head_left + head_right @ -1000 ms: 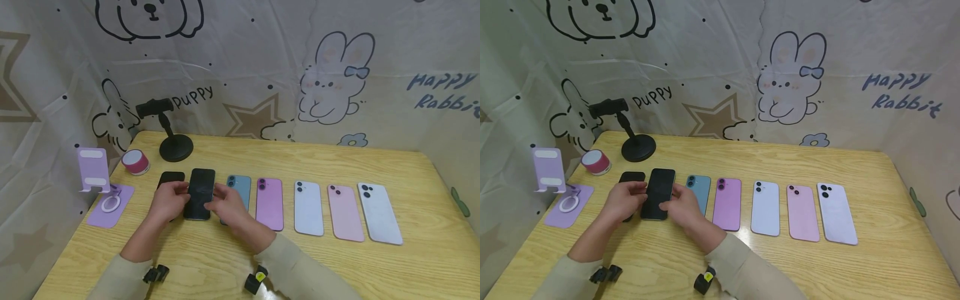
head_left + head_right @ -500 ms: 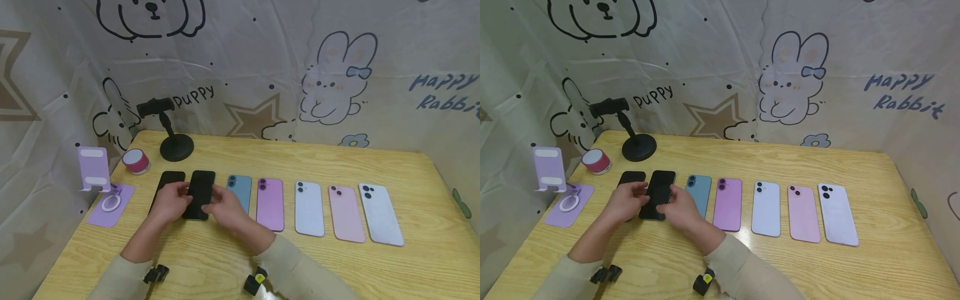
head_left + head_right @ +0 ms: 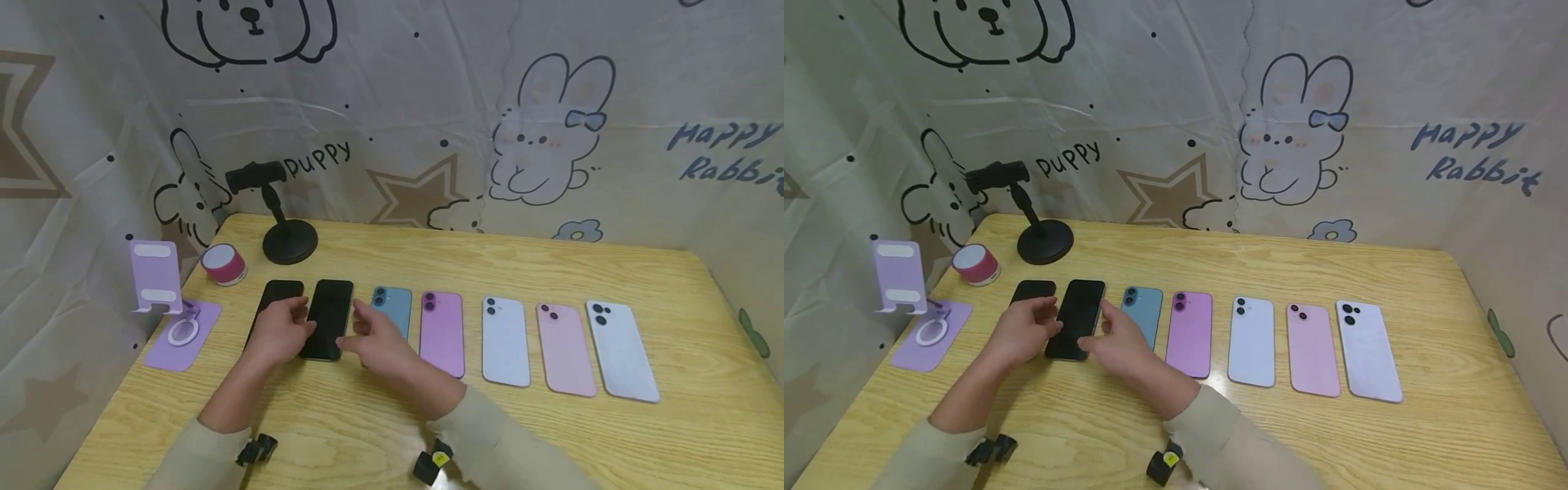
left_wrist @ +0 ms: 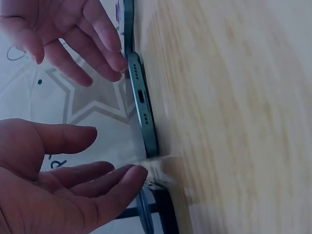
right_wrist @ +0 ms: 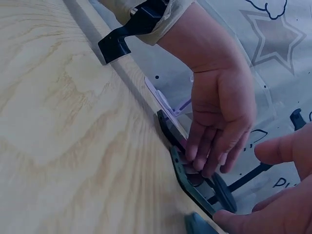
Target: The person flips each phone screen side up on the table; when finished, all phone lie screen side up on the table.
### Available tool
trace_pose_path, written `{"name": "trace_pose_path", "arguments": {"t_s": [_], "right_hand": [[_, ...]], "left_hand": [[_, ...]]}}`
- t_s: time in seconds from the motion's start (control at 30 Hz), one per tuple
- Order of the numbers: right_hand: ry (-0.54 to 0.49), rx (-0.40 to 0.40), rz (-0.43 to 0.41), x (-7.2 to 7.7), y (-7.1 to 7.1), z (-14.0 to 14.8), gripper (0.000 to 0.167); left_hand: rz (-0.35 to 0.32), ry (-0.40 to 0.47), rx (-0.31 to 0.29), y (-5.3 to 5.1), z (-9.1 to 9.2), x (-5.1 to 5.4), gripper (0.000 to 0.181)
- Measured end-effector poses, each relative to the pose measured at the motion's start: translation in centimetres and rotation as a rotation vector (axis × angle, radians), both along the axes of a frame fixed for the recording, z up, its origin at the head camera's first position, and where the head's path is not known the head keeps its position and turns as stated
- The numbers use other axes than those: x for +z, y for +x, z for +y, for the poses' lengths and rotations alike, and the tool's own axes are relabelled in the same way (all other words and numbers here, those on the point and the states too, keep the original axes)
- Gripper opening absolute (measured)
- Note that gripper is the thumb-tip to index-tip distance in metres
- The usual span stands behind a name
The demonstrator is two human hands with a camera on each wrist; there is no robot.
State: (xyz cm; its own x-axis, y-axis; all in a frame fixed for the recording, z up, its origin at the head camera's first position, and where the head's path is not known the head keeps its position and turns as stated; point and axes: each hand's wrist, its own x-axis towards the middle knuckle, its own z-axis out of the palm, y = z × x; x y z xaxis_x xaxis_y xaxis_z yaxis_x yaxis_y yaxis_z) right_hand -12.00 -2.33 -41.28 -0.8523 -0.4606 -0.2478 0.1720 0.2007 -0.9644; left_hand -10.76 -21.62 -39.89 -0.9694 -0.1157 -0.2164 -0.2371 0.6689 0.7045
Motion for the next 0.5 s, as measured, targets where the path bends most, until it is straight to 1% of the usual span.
{"name": "trace_pose_path", "arguments": {"t_s": [0.13, 0.2, 0.33, 0.5], "right_hand": [[-0.032, 0.011, 0.021, 0.3, 0.1, 1.8, 0.075], [-0.041, 0.005, 0.043, 0.4, 0.1, 2.7, 0.075], [-0.04, -0.017, 0.08, 0.5, 0.1, 4.0, 0.075], [-0.003, -0.053, 0.102, 0.7, 0.1, 5.4, 0.076]], "left_hand": [[0.039, -0.001, -0.023, 0.4, 0.8, 0.4, 0.053], [0.067, 0.014, -0.035, 0.6, 1.3, 0.6, 0.053], [0.11, 0.065, -0.054, 0.8, 2.6, 0.8, 0.052], [0.123, 0.138, -0.081, 0.9, 4.2, 0.5, 0.051]]}}
